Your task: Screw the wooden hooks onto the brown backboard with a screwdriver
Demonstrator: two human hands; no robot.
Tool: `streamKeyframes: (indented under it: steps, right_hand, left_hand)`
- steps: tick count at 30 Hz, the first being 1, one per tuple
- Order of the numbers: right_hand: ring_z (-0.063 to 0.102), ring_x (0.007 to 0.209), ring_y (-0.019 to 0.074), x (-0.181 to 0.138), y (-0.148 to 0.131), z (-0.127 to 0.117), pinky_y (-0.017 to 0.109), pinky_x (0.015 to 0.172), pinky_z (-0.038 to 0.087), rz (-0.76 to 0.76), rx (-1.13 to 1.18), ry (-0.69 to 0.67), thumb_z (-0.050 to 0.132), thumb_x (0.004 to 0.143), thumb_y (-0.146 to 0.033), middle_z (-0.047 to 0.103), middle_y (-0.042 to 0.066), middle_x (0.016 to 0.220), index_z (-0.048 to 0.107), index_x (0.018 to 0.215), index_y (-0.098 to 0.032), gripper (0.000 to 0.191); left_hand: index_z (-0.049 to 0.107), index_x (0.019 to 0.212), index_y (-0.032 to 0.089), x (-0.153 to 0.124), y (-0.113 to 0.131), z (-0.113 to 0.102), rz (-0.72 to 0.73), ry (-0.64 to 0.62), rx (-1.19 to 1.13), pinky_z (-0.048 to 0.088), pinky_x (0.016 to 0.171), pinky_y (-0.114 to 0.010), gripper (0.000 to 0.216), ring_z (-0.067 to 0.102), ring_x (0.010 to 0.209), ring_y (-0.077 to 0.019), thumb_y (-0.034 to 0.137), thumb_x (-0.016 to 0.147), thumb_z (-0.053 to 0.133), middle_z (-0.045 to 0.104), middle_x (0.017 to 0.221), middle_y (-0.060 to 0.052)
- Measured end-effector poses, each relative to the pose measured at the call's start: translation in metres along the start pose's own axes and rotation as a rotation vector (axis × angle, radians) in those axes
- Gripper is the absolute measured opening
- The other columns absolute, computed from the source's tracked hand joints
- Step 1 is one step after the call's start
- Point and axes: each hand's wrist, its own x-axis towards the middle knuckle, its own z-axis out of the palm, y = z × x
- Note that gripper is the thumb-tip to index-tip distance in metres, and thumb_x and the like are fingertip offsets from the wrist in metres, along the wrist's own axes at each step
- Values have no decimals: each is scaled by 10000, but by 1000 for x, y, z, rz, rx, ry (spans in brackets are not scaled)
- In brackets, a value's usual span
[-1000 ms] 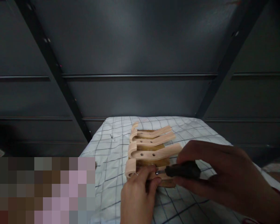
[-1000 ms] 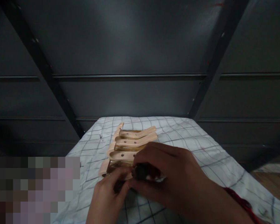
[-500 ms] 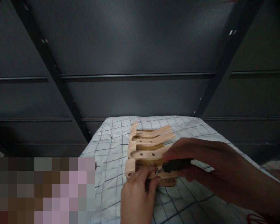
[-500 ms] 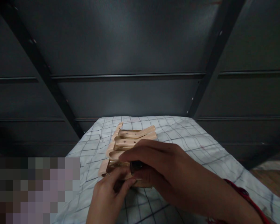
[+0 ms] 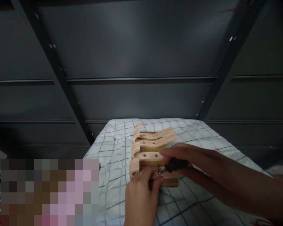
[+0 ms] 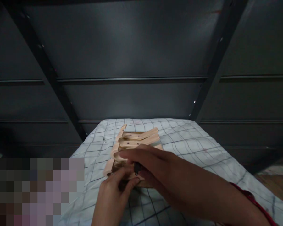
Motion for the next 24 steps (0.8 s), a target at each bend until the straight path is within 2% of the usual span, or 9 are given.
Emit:
streamKeyframes:
  steps: [4,7,9,11,13,16,19,22,24]
  right_hand:
    - [603,578,119,-2,1,4,200,500,486,64,-77,106,466,812,-195,640,4,695,533,828,-198,70]
    - [493,425,102,1,4,15,202,379,403,95,-164,258,496,786,-230,522,-25,520,453,636,-196,160]
    - [547,522,124,2,5,18,212,443,445,90,-135,273,489,798,-219,558,2,600,459,685,-194,120]
    - [599,744,149,0,5,16,220,587,496,69,-40,185,469,813,-180,607,47,816,468,821,-198,20]
    - [575,919,151,-5,5,9,220,703,496,48,37,49,438,820,-139,584,61,1004,439,939,-220,144]
    - [606,825,116,-11,4,-1,180,669,498,71,26,-76,420,834,-143,607,12,927,420,956,-253,164]
    - [590,537,94,-12,6,1,158,475,467,100,-157,76,418,863,-248,606,-31,675,422,851,-241,14]
    - [532,395,94,-8,7,11,182,368,400,65,-327,293,403,867,-371,571,-47,536,409,756,-226,182]
    - [536,407,93,-5,6,15,184,383,403,22,-320,300,390,872,-381,568,-48,539,409,735,-225,208]
  left_hand:
    - [613,897,251,-1,0,-1,-12,-18,-4,444,734,-327,162,595,845,-193,226,765,522,659,888,6]
    - [612,913,256,-1,0,-1,-25,-22,-6,444,740,-327,171,594,849,-192,235,769,522,659,889,8]
    - [610,930,256,-1,1,-1,-26,-27,2,446,738,-326,183,595,849,-194,238,770,522,659,886,4]
    - [609,933,255,0,0,-1,-22,-34,5,449,732,-325,185,597,850,-196,239,771,521,660,889,2]
    - [612,924,256,1,0,0,-20,-35,3,453,725,-324,178,599,845,-197,242,772,519,661,891,2]
    - [614,923,265,1,-1,0,-16,-20,2,455,732,-330,183,598,854,-197,239,765,526,661,898,5]
    - [614,926,273,0,-2,0,-7,-10,-2,455,741,-331,191,597,859,-193,229,761,528,661,903,11]
    - [610,924,277,-1,-2,0,-4,-18,4,457,730,-333,187,599,841,-191,230,767,520,661,890,17]
    - [607,927,278,-1,-2,0,-6,-27,4,457,727,-335,186,599,843,-192,236,770,517,660,891,20]
